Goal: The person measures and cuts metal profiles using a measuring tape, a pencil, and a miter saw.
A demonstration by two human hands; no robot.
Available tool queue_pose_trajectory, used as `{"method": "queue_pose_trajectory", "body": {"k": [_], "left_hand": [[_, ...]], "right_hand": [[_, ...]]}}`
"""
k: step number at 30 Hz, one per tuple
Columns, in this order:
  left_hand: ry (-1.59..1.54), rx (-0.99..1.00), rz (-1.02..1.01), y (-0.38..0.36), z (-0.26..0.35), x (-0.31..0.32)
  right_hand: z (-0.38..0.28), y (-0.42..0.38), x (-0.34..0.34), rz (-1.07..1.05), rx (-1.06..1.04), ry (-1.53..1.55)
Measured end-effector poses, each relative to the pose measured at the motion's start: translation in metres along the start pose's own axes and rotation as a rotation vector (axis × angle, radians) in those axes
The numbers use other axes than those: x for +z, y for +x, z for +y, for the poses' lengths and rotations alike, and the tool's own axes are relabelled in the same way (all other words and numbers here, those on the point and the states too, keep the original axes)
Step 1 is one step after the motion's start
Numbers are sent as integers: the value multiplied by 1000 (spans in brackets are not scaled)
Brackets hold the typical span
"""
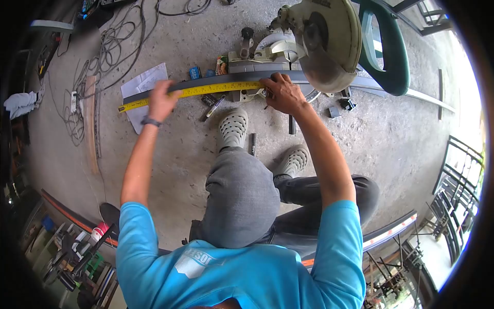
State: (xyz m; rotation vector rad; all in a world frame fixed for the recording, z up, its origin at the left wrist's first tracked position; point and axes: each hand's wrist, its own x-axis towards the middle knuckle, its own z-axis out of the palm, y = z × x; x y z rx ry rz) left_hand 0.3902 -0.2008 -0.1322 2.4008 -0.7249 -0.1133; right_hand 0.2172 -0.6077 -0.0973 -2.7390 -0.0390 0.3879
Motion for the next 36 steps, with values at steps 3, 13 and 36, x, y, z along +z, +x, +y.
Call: {"method": "queue_pose_trajectory", "body": {"k": [3,13,36], "left_hand": [[164,71,-339,16,74,33],[351,167,-291,14,58,62],[-422,-358,-306,-10,43,9]], "right_hand": [[-2,1,-1,-18,24,-1],[-11,-1,-3,-48,32,5],[27,-29,-6,-1,36,-53]]}}
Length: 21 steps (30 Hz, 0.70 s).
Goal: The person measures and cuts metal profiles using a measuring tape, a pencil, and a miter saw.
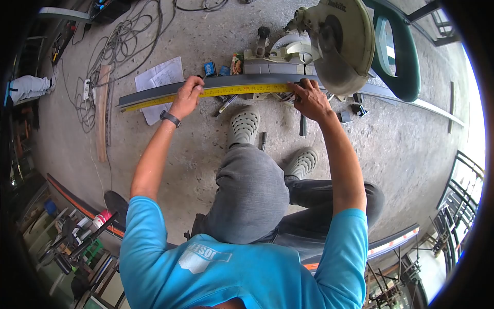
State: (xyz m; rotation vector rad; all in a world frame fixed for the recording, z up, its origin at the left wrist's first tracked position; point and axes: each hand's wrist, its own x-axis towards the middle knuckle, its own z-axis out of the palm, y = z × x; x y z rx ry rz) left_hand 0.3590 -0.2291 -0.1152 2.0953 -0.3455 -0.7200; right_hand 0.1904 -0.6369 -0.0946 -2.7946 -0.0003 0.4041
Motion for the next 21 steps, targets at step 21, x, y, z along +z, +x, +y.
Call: {"method": "queue_pose_trajectory", "body": {"k": [21], "left_hand": [[152,285,203,-60,-10,12]], "right_hand": [[-3,-2,-9,54,-123,115]]}}
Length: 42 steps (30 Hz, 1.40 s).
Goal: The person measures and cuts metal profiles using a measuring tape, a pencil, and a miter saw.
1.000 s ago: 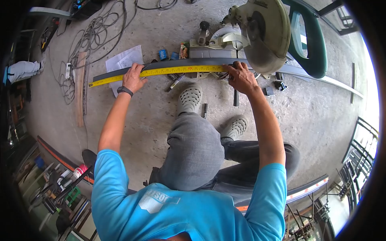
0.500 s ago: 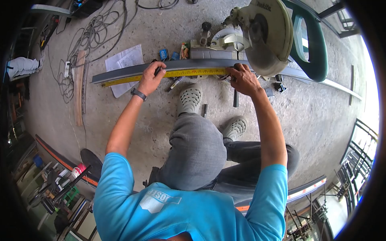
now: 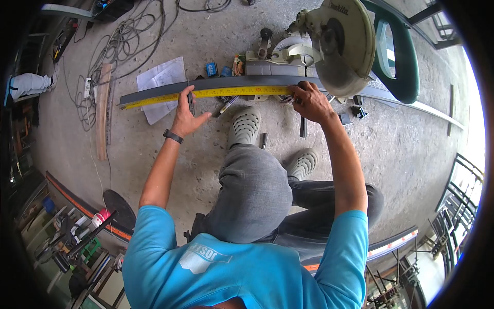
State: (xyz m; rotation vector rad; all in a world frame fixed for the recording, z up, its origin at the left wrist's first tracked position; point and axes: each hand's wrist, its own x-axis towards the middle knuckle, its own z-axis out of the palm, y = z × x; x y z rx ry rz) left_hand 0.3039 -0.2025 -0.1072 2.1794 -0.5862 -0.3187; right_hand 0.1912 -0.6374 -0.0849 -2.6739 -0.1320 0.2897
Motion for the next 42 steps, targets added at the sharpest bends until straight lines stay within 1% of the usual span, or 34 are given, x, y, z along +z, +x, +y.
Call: {"method": "queue_pose_trajectory", "body": {"k": [2,5,8,9,13,16,20,24,32,33,35,36,37,38,39,41,42], "left_hand": [[76,-12,-1,7,-2,-1],[532,-25,15,15,-1,0],[623,-108,27,23,-22,0],[658,-104,33,26,-27,-4],[621,-83,40,35,-42,-12],[649,-35,29,39,-35,-6],[661,-23,-1,43,-33,-3],[668,-29,-13,43,-33,-6],[692,-46,-16,44,-40,-6],[707,-37,-6,40,-38,-5],[769,-22,55,29,-27,-12],[707,67,158,20,-29,-11],[643,171,198,13,-27,-10],[491,121,111,3,-17,-12],[473,223,144,-3,2,-8],[433,366,51,-6,35,7],[524,300,-101,-4,52,22]], "right_hand": [[-1,1,0,-15,-3,-6],[-8,6,7,-62,-10,-27],[-28,14,11,-47,25,-1],[-31,18,13,-51,28,-8],[-39,23,13,-69,52,-13],[-34,22,9,-73,53,-16],[-33,19,11,-58,48,-21],[-34,24,16,-69,85,-31],[-36,26,17,-81,87,-32],[-35,27,17,-78,74,-26],[-36,17,21,20,-6,14],[-40,10,16,-35,-17,17],[-46,9,13,-82,-57,19],[-45,5,23,12,-146,69],[-53,5,27,-51,-96,131],[-79,5,25,-134,-66,182],[-90,3,22,-187,-28,194]]}}
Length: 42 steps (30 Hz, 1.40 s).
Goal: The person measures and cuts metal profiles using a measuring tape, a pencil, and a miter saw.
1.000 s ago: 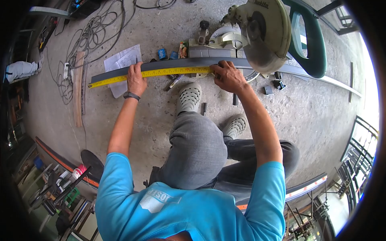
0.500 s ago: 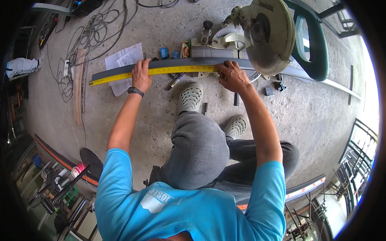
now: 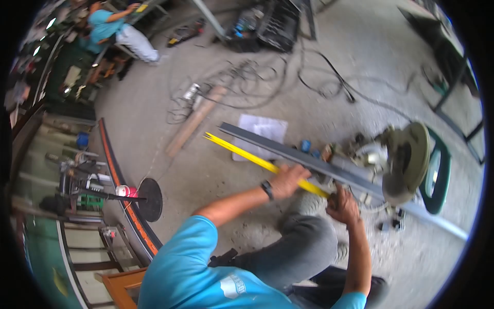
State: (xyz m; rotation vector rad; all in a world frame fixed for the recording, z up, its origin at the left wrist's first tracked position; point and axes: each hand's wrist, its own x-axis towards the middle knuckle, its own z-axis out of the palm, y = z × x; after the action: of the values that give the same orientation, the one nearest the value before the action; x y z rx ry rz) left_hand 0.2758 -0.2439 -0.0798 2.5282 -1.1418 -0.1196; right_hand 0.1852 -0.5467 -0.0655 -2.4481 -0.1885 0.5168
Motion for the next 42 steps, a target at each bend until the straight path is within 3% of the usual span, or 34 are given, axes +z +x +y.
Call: {"method": "queue_pose_trajectory", "body": {"k": [2,4,5,6,8,10,12,14,16,21,23,26,28,32,35,39,42], "left_hand": [[42,65,-82,13,27,13],[-4,136,-5,28,50,5],[-81,80,-124,34,61,-18],[-106,86,-56,41,65,-36],[-168,94,66,45,73,-65],[-289,-3,181,40,74,-84],[-323,-42,276,26,53,-64],[-364,-244,195,-3,30,-18],[-380,-379,-34,-40,8,32],[-342,-672,-388,-110,22,109],[-283,-708,-483,-121,9,149],[-281,-785,-359,-112,6,164],[-270,-725,-346,-101,12,130],[-410,-642,-104,-84,-1,98],[-529,-685,85,-74,1,92],[-637,-560,158,-70,6,90],[-677,-495,154,-63,12,87]], "right_hand": [[-8,3,11,8,-48,23],[-9,1,19,46,14,13],[-5,-2,26,82,15,44],[-18,-12,16,46,140,64],[8,-30,41,105,168,-22],[57,-39,78,-45,418,105],[107,-46,122,-249,483,-56],[76,-72,122,-344,446,-365],[95,-80,154,-357,336,-457],[84,-78,155,-526,12,-639],[107,-72,183,-432,51,-548],[154,-55,231,-377,115,-517],[158,-53,242,-371,113,-551],[145,-51,231,-280,79,-547],[139,-49,227,-246,96,-572],[141,-48,229,-235,112,-560],[87,-53,168,-260,230,-347]]}}
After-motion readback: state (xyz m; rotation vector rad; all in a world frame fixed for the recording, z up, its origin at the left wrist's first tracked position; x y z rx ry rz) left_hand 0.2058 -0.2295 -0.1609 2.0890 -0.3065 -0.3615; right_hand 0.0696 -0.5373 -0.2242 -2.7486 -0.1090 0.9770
